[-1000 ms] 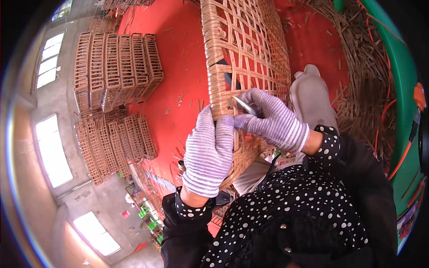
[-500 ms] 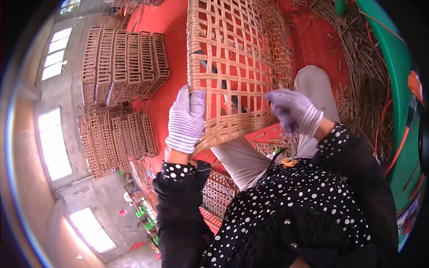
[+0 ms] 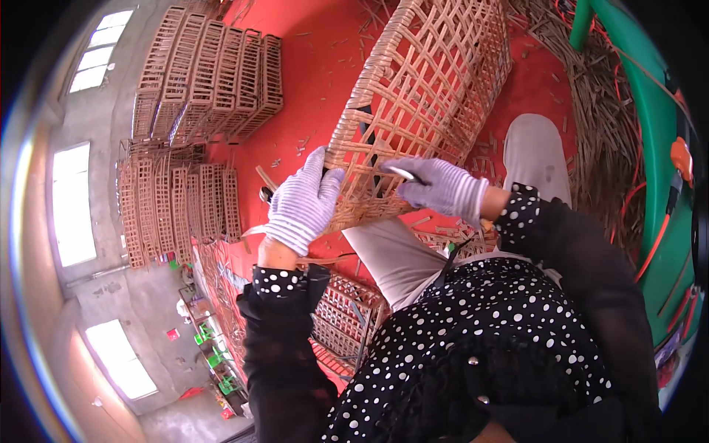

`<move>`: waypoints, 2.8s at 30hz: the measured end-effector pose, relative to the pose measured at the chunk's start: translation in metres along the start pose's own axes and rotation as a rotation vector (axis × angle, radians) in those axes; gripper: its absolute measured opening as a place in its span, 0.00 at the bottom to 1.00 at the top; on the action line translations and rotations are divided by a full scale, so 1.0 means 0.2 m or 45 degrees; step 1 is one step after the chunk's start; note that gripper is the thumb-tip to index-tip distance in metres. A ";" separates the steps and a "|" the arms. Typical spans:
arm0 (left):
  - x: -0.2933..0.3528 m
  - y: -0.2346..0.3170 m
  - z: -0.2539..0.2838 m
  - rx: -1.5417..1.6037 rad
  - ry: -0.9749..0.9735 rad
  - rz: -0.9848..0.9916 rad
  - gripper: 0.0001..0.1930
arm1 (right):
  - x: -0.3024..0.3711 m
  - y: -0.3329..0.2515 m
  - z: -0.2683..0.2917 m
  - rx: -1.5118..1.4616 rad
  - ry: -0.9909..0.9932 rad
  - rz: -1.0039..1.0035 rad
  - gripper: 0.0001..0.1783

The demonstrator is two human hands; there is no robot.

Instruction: Assembling and weaving bamboo strips onto a furniture frame using an air stapler and hand tools.

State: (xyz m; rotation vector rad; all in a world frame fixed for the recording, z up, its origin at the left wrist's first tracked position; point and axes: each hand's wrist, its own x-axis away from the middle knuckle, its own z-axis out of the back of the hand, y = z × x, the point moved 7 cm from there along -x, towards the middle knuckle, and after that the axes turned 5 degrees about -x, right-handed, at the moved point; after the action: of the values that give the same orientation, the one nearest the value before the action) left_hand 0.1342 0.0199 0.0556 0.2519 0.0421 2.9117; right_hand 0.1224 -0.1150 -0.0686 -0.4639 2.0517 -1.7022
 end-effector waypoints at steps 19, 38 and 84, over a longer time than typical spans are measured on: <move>-0.05 0.05 0.00 -0.395 0.327 0.534 0.28 | -0.16 -0.13 0.47 1.827 -0.089 -0.190 0.23; 0.27 -0.22 0.17 -0.226 0.136 -0.374 0.16 | 1.57 -0.67 2.01 2.427 1.239 -1.228 0.29; 0.36 -0.24 -0.07 -0.165 1.326 -0.089 0.09 | -0.40 -0.55 -0.36 0.353 -0.262 0.375 0.16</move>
State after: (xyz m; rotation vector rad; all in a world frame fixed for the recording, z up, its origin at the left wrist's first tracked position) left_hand 0.0725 0.0824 0.0520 -1.2391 0.0242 2.6105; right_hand 0.1510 -0.0336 0.0590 -0.2228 1.6177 -1.6493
